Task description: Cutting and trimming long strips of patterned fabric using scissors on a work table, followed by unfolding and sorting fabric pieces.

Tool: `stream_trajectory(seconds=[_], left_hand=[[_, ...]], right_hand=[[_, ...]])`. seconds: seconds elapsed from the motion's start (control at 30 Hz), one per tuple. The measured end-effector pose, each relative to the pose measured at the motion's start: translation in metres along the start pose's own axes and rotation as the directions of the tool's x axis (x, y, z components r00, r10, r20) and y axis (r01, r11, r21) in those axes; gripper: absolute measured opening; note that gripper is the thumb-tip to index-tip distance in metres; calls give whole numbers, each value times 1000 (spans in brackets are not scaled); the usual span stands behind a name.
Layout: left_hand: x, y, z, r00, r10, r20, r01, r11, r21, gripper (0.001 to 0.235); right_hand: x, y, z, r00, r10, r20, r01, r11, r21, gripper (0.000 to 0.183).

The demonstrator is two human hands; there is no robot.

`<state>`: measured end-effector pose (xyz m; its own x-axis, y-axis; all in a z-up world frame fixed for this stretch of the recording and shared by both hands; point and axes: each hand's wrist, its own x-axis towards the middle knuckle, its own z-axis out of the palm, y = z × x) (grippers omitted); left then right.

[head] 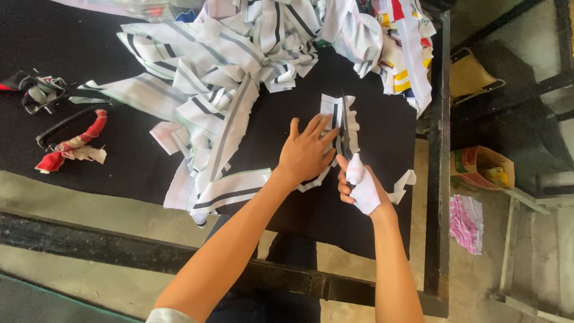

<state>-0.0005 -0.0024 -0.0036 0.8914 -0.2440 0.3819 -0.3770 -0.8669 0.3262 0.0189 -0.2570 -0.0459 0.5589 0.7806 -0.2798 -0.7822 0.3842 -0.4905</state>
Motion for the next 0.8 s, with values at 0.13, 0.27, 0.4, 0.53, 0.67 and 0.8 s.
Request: stream_trajectory(seconds=[0.13,0.27,0.4,0.53,0.67,0.8], left_hand=[[0,0,0,1000,-7,6,8,1000,-20,43],[1,0,-3,999,-6,31,7,1000,-23,44],[0,0,-2,1000,-8,25,9,1000,-20,44],[0,0,0,1000,1,15,-1,1000,-9,44],[-2,0,0,1000,7,-10,-7,1000,-1,42],[-1,-1,0,1000,11,11,-11,1000,-2,44]], right_hand=[[-2,0,-15,1000,-27,3,27,1000,-15,46],[0,1,-28,1000,-8,10,8,1000,14,44],[-2,5,8,990,-67,-125,59,996,-70,40],[1,6,20,979,-90,-185,65,989,-135,36],[6,5,40,955,-183,-234,119,957,-265,35],[12,-5,10,990,-117,-81,106,986,-130,43]])
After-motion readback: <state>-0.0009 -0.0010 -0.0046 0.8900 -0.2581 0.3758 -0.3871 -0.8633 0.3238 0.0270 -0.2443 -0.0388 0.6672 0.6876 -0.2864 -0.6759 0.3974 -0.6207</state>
